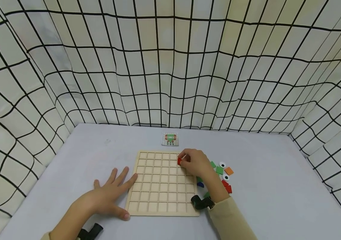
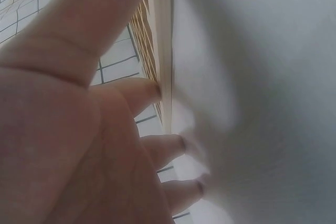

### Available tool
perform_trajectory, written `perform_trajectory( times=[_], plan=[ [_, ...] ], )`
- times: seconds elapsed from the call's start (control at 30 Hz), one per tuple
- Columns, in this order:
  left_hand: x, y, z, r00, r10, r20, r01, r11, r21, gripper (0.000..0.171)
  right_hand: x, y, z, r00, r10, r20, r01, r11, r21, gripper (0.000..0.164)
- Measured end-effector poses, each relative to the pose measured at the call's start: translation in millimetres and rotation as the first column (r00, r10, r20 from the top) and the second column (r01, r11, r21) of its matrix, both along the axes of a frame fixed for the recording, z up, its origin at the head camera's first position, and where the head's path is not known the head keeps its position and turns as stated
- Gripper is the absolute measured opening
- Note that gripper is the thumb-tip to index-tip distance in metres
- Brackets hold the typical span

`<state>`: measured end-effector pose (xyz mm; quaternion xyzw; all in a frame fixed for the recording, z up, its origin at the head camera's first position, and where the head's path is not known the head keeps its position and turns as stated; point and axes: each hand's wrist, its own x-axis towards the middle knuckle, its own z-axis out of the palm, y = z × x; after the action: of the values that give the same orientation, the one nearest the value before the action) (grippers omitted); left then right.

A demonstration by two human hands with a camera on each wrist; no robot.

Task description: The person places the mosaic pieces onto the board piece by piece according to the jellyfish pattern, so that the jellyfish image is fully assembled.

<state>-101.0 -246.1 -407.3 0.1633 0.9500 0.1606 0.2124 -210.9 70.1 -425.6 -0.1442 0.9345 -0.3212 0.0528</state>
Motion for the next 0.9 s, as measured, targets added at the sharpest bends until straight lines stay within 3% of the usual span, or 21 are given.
perform_trajectory(
  times=[0.27, 0.63, 0.9],
  plan=[
    [-2.2, 4, 0.3, 1.000, 0.001, -0.003, -0.001, 1.000, 0.000, 0.123, 1.5, 3, 1.4, 0.999, 0.004, -0.038, 0.000, 0.994, 0.109, 0.011],
    [-3.5, 3, -1.6, 1.000, -0.004, -0.009, 0.004, 1.000, -0.021, 0.124, 5.6, 0, 11.1, 0.997, 0.057, -0.060, -0.043, 0.977, 0.210, 0.024],
    [-2.6, 3, -2.8, 1.000, 0.003, 0.005, -0.003, 1.000, -0.016, 0.126, 5.1, 2, 8.6, 0.994, 0.102, -0.025, -0.096, 0.979, 0.178, 0.018]
  ],
)
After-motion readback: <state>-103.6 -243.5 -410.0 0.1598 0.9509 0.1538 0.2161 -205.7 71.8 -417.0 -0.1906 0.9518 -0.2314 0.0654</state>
